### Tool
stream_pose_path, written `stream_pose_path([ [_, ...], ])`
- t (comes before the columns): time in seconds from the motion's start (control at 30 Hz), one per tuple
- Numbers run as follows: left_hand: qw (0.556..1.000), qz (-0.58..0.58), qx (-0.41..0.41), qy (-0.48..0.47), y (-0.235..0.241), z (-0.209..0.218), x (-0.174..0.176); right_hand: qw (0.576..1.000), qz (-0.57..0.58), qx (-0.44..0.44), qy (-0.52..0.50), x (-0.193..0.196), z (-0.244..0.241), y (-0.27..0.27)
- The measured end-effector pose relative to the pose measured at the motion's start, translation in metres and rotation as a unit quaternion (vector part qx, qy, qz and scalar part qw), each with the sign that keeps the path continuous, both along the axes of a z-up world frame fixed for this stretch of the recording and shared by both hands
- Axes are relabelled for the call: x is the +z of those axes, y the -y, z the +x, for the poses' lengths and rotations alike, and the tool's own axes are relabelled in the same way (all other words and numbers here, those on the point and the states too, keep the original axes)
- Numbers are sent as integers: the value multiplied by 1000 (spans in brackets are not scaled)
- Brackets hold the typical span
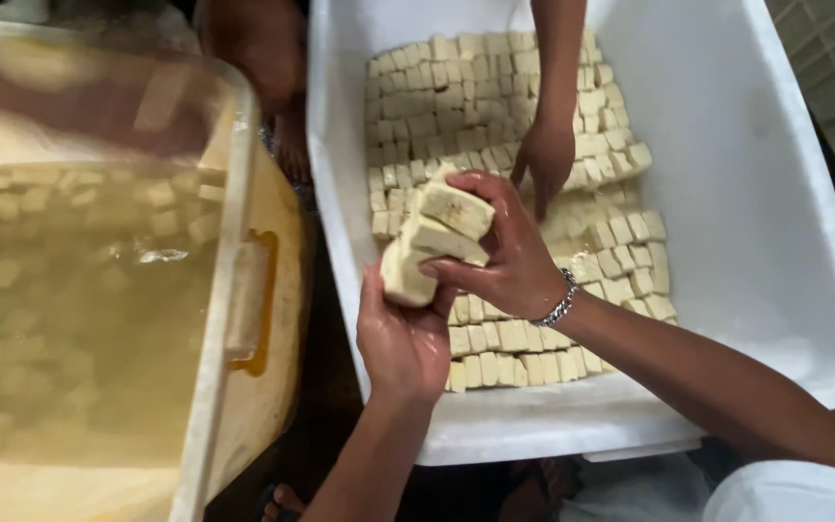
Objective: The person repeatedly scoops small tofu cubes from a water-filled tub and places them into a dry white bin, arranging them in neat rows. The process continues with both hands handling the cubes and organizing them into a grid pattern.
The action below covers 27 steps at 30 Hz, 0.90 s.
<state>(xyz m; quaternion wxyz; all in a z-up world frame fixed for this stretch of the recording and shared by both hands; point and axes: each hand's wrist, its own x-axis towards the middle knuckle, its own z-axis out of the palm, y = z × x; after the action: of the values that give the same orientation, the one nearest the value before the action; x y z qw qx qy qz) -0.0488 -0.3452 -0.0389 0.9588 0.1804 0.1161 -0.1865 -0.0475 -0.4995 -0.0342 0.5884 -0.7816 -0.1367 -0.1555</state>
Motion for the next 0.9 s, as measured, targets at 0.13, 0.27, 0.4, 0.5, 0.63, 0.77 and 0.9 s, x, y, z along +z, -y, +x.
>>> stream_pose_path([
  [0.13,998,-30,-6,48,21,10,9,964,-236,-60,103,7,1,16],
  [0.27,983,39,-74,162,60,25,23,932,-270,-100,222,23,7,69],
  [0.4,936,168,-180,251,121,45,30,996,-30,-45,75,41,-1,133],
  [0.5,873,363,-163,283,158,78,2,998,-34,-19,-43,33,-1,178],
  [0.63,725,596,-181,294,184,126,-71,947,-137,-44,-288,-17,11,211],
  [0.77,693,611,-169,343,208,135,-137,880,-284,19,-381,-74,31,227],
  [0.9,645,620,-291,339,232,131,-175,777,-447,101,-432,-125,48,227],
])
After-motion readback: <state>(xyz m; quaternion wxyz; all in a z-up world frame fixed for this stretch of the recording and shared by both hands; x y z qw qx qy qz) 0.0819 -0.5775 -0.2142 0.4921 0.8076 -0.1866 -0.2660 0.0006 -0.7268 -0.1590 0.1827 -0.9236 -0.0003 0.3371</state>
